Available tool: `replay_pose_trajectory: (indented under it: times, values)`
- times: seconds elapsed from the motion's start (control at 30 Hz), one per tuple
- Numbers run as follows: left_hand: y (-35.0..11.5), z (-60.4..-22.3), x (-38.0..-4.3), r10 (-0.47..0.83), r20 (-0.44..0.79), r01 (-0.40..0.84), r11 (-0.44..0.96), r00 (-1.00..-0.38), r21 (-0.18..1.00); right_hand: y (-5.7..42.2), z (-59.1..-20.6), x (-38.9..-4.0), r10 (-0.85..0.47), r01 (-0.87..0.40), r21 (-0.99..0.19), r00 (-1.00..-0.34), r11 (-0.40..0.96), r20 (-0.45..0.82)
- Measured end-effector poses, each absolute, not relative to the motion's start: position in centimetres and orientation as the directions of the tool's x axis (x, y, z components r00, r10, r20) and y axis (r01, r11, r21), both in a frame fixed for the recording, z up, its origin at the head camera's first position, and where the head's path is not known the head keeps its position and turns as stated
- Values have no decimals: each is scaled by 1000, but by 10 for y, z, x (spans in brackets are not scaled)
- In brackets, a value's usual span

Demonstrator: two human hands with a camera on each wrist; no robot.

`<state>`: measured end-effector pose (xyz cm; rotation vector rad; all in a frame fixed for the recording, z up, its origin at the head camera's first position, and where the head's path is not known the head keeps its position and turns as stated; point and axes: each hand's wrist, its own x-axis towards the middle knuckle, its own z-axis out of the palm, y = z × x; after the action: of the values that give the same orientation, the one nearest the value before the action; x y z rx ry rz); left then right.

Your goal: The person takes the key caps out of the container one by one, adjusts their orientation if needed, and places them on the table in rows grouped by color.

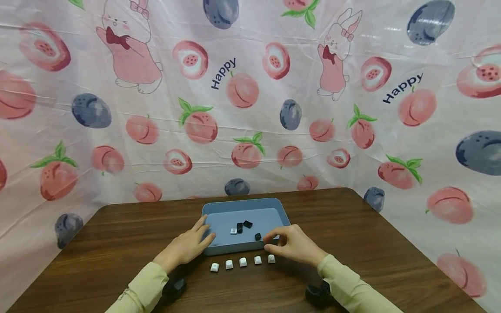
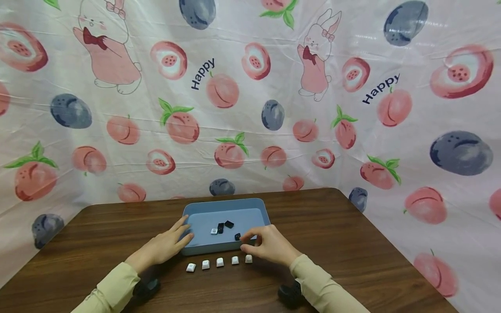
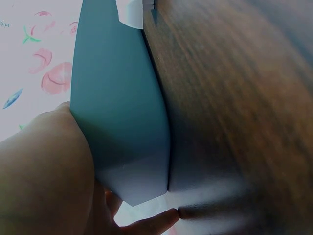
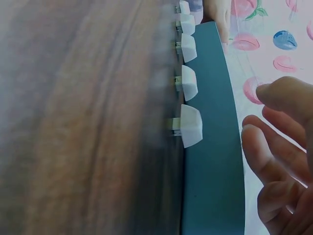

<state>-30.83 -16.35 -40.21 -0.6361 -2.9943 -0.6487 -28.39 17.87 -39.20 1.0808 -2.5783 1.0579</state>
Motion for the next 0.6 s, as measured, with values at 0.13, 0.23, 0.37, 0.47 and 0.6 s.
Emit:
replay_pose_trajectory:
  times: [0.13,0.23,0.37,0.47,0.6]
  values:
    - [-162,-403,-308,397,98,401,824,-913,399,174,-388,-286,-576,-687,-536,-717,490,392]
    - [-161,-403,-308,398,99,403,824,-912,399,166,-385,-289,-587,-701,-521,-704,486,399]
    - [-161,-400,-307,390,99,396,829,-916,394,151,-378,-296,-586,-710,-503,-698,493,411]
    - [-162,-399,-307,384,97,390,832,-918,395,139,-372,-302,-573,-695,-509,-714,508,403]
    - [-163,-402,-307,376,90,379,837,-922,393,125,-369,-309,-570,-663,-543,-738,515,360]
